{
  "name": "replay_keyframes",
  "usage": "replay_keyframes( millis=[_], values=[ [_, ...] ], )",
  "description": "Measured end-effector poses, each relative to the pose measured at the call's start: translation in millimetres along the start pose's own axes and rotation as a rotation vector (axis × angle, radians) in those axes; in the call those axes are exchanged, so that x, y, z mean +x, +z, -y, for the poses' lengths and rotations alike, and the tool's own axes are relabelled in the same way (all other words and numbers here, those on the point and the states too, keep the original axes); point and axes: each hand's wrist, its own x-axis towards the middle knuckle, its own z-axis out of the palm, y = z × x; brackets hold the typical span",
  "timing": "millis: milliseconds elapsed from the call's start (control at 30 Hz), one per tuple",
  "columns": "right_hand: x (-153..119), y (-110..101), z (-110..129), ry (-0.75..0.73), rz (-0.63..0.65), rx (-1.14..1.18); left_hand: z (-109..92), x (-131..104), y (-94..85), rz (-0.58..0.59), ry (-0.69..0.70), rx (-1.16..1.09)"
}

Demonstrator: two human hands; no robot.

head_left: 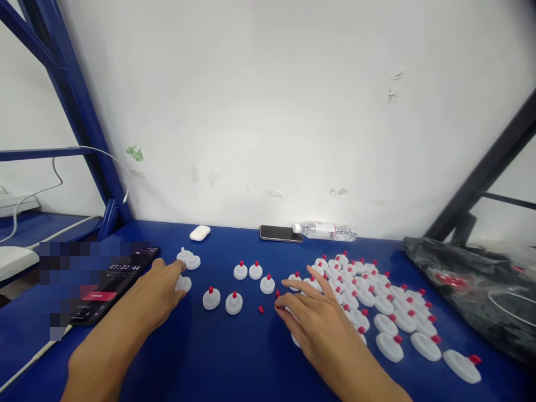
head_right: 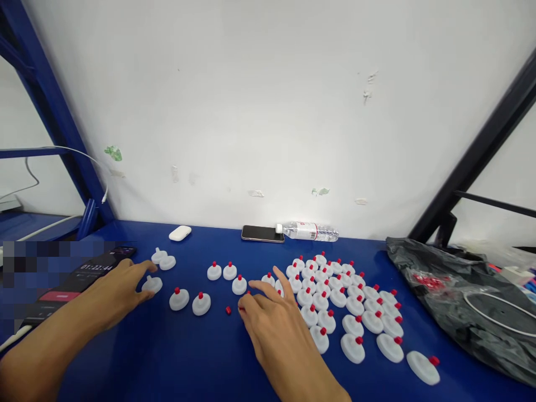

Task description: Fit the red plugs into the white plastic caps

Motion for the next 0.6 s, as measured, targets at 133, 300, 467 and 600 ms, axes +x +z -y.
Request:
replay_keyframes(
  millis=[133, 300, 467, 600],
  values=[
    [-7.2, -11.9, 5.6, 0.102, -0.105, 0.217, -6.4, 0.4, -9.9, 0.007, 0.109, -0.051],
    [-11.2, -17.8, 0.5, 0.126, -0.262, 0.23, -48.5, -14.3, -34.5, -0.084, 0.217, -0.097],
    [-5.0, -26.8, 7.4, 0.118, -0.414, 0.279, -103.0, -46.3, -31.7, -0.099, 0.487, -0.224],
    [-3.2, -25.8, 10.1, 0.083, -0.436, 0.293, -122.2, -61.1, -21.3, -0.182, 0.638, -0.248]
  ],
)
